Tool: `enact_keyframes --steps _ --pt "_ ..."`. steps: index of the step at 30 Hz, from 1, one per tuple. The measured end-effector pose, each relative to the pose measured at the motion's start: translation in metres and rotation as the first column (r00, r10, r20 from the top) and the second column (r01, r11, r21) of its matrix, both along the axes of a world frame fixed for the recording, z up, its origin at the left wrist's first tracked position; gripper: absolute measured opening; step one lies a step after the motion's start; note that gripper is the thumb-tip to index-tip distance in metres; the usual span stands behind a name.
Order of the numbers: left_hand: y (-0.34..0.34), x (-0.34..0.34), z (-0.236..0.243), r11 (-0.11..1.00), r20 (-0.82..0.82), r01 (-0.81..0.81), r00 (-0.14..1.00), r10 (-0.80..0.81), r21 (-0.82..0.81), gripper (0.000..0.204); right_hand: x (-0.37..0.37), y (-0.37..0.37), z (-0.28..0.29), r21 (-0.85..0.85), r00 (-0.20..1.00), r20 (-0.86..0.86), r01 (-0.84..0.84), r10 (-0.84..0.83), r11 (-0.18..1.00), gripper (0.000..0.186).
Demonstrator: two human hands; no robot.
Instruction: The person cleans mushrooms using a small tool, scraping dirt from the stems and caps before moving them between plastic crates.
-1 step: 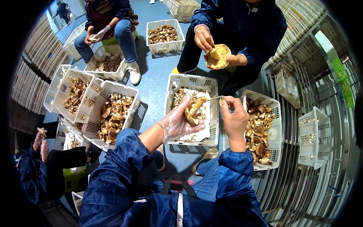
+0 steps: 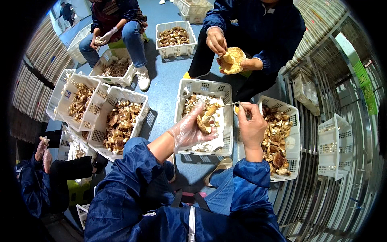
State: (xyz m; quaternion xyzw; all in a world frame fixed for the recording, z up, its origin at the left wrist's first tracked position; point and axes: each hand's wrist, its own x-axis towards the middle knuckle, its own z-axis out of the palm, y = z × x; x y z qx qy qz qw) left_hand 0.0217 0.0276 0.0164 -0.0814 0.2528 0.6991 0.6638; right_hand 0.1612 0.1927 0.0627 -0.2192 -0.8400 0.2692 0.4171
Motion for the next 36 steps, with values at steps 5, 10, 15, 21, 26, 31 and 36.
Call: enact_keyframes --steps 5,10,15,21,26,31,36 --pt "-0.003 -0.010 -0.014 0.987 0.117 -0.042 0.993 0.024 0.154 0.065 0.004 0.006 -0.007 -0.103 0.994 0.109 -0.022 0.033 0.994 0.009" --pt "-0.007 -0.019 -0.009 0.965 0.186 -0.120 0.979 0.076 0.234 0.069 0.000 0.001 -0.016 -0.111 0.947 0.294 -0.098 0.127 0.989 0.017" --pt "-0.011 -0.024 -0.008 0.965 0.174 -0.144 0.979 0.106 0.221 0.073 -0.004 -0.006 -0.011 -0.137 0.912 0.374 -0.125 0.168 0.983 0.019" --pt "-0.001 -0.014 0.007 0.964 0.136 -0.131 0.985 0.102 0.233 0.081 -0.004 -0.012 -0.004 -0.363 0.906 0.328 -0.141 0.268 0.921 0.020" --pt "0.009 -0.011 -0.001 0.953 0.109 -0.098 0.992 0.069 0.286 0.081 0.000 -0.001 -0.019 -0.480 0.933 0.171 -0.202 0.317 0.854 0.020" --pt "-0.007 -0.017 0.003 0.965 0.057 -0.247 0.968 0.243 0.087 0.069 -0.013 -0.005 -0.036 -0.409 0.904 0.342 -0.101 0.255 0.907 0.023" --pt "0.010 -0.009 -0.001 0.974 0.062 -0.103 0.994 0.092 0.204 0.076 0.002 0.002 -0.035 -0.368 0.916 0.328 -0.102 0.232 0.924 0.028"
